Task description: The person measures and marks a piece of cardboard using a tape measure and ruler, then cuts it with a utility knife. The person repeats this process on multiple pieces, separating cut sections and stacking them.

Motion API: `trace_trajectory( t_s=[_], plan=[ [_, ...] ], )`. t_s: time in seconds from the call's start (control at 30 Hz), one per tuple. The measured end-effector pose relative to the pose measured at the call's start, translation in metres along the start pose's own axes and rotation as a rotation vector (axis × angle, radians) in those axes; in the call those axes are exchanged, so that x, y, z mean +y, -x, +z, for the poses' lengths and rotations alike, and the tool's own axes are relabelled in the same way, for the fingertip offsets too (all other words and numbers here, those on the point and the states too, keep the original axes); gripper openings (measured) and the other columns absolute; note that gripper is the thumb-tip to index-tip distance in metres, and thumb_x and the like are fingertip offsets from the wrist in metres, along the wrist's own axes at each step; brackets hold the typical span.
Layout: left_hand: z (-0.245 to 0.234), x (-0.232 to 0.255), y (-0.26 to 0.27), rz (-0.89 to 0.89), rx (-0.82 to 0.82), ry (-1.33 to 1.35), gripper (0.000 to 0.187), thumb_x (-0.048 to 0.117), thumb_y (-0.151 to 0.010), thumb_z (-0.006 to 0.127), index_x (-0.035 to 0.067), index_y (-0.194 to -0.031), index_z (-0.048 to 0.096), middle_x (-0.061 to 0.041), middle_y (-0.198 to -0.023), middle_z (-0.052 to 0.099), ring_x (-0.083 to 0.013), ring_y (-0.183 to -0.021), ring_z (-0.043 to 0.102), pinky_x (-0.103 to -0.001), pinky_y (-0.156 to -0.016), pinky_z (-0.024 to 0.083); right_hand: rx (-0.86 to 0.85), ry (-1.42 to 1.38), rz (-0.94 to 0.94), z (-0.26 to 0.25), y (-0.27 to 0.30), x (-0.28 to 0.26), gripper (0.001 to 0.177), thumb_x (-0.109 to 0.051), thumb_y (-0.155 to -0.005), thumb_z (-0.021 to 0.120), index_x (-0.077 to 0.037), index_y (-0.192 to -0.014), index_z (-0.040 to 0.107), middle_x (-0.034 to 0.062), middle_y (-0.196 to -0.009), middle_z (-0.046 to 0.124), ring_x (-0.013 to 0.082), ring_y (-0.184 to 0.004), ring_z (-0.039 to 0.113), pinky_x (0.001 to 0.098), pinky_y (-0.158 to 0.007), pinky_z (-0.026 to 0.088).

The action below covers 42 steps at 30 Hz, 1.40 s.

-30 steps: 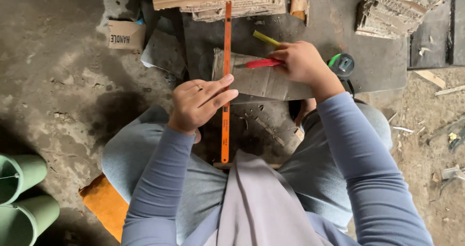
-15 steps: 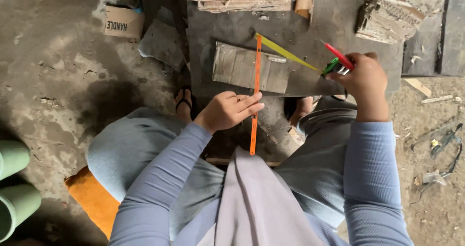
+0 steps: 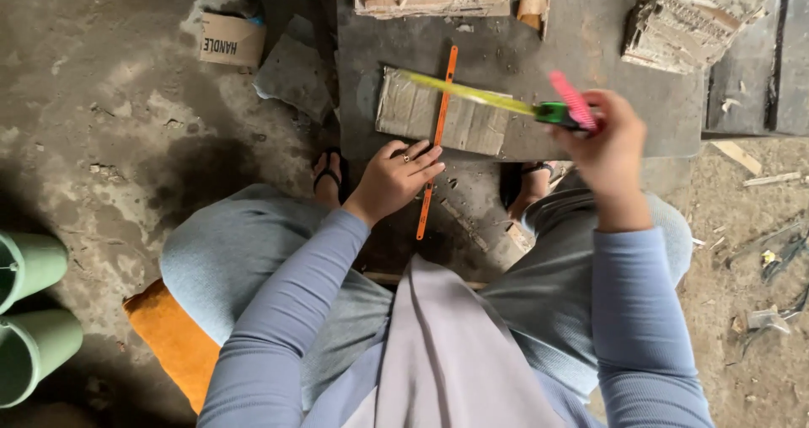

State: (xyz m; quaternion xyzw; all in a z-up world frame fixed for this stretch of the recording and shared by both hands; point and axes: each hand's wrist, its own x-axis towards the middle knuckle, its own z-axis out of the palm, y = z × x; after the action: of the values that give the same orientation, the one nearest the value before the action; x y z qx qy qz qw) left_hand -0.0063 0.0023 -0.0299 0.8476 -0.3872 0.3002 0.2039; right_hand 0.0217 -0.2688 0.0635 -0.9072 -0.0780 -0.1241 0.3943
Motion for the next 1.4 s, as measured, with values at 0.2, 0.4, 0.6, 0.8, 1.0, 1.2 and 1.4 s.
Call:
trace_trajectory(
  t_s=[0.2, 0.4, 0.6, 0.8, 1.0, 1.2, 1.4],
  plan=[
    [0.0, 0.001, 0.0, -0.023, -0.021, 0.012, 0.018, 0.009, -0.077, 0.062, 0.018, -0.092, 0.064, -0.001, -0.105, 0.061, -0.015, -0.091, 0.059, -0.031, -0.078, 0.044, 0.025, 0.356, -0.184, 0.038, 0.007, 0.019, 0.042, -0.021, -0.055, 0.083, -0.014, -0.088, 0.057, -0.0025, -0.082, 0.054, 0.0184, -0.068, 0.059, 0.0255, -0.059, 0.045],
    [-0.003, 0.0, -0.001, -0.05, -0.04, 0.039, 0.02, 0.008, -0.077, 0.062, 0.018, -0.093, 0.064, 0.001, -0.107, 0.061, -0.0135, -0.093, 0.059, -0.031, -0.079, 0.043, -0.02, 0.423, -0.173, 0.034, 0.006, 0.022, 0.042, -0.018, -0.054, 0.081, -0.013, -0.089, 0.058, -0.0031, -0.082, 0.055, 0.0199, -0.068, 0.061, 0.0264, -0.058, 0.046],
    [-0.004, 0.002, -0.005, -0.075, -0.025, 0.057, 0.017, 0.008, -0.077, 0.061, 0.018, -0.09, 0.065, 0.001, -0.104, 0.062, -0.0125, -0.093, 0.059, -0.03, -0.078, 0.043, -0.036, 0.434, -0.121, 0.031, 0.01, 0.027, 0.042, -0.021, -0.055, 0.08, -0.013, -0.09, 0.058, -0.0012, -0.082, 0.055, 0.0239, -0.068, 0.061, 0.03, -0.058, 0.046],
    [-0.004, 0.001, -0.005, -0.06, -0.05, 0.053, 0.016, 0.009, -0.078, 0.06, 0.018, -0.09, 0.065, 0.0, -0.104, 0.062, -0.0133, -0.092, 0.059, -0.031, -0.079, 0.042, -0.07, 0.475, -0.113, 0.031, 0.008, 0.03, 0.041, -0.023, -0.056, 0.08, -0.014, -0.09, 0.059, -0.0017, -0.08, 0.055, 0.0237, -0.066, 0.061, 0.0309, -0.057, 0.047],
    [0.0, 0.0, -0.003, -0.041, -0.049, 0.044, 0.013, 0.01, -0.08, 0.059, 0.017, -0.089, 0.064, 0.001, -0.102, 0.063, -0.013, -0.092, 0.059, -0.032, -0.082, 0.04, -0.087, 0.455, -0.073, 0.029, 0.006, 0.026, 0.039, -0.02, -0.059, 0.078, -0.014, -0.092, 0.059, -0.001, -0.082, 0.056, 0.0246, -0.07, 0.061, 0.0317, -0.059, 0.047],
    [0.004, -0.003, -0.002, -0.037, -0.026, 0.044, 0.017, 0.008, -0.079, 0.059, 0.017, -0.093, 0.063, 0.002, -0.099, 0.063, -0.0119, -0.089, 0.06, -0.033, -0.084, 0.039, -0.117, 0.446, -0.052, 0.028, 0.007, 0.029, 0.04, -0.021, -0.058, 0.078, -0.014, -0.093, 0.058, -0.0004, -0.083, 0.056, 0.0252, -0.071, 0.061, 0.0334, -0.06, 0.047],
    [0.022, -0.016, 0.009, -0.09, -0.112, 0.015, 0.028, 0.013, -0.081, 0.058, 0.025, -0.107, 0.059, 0.005, -0.111, 0.058, -0.0114, -0.095, 0.054, -0.038, -0.09, 0.03, -0.12, 0.471, -0.045, 0.028, 0.005, 0.03, 0.039, -0.023, -0.059, 0.077, -0.015, -0.093, 0.058, -0.0017, -0.084, 0.056, 0.0237, -0.072, 0.062, 0.0327, -0.06, 0.048]
  ],
)
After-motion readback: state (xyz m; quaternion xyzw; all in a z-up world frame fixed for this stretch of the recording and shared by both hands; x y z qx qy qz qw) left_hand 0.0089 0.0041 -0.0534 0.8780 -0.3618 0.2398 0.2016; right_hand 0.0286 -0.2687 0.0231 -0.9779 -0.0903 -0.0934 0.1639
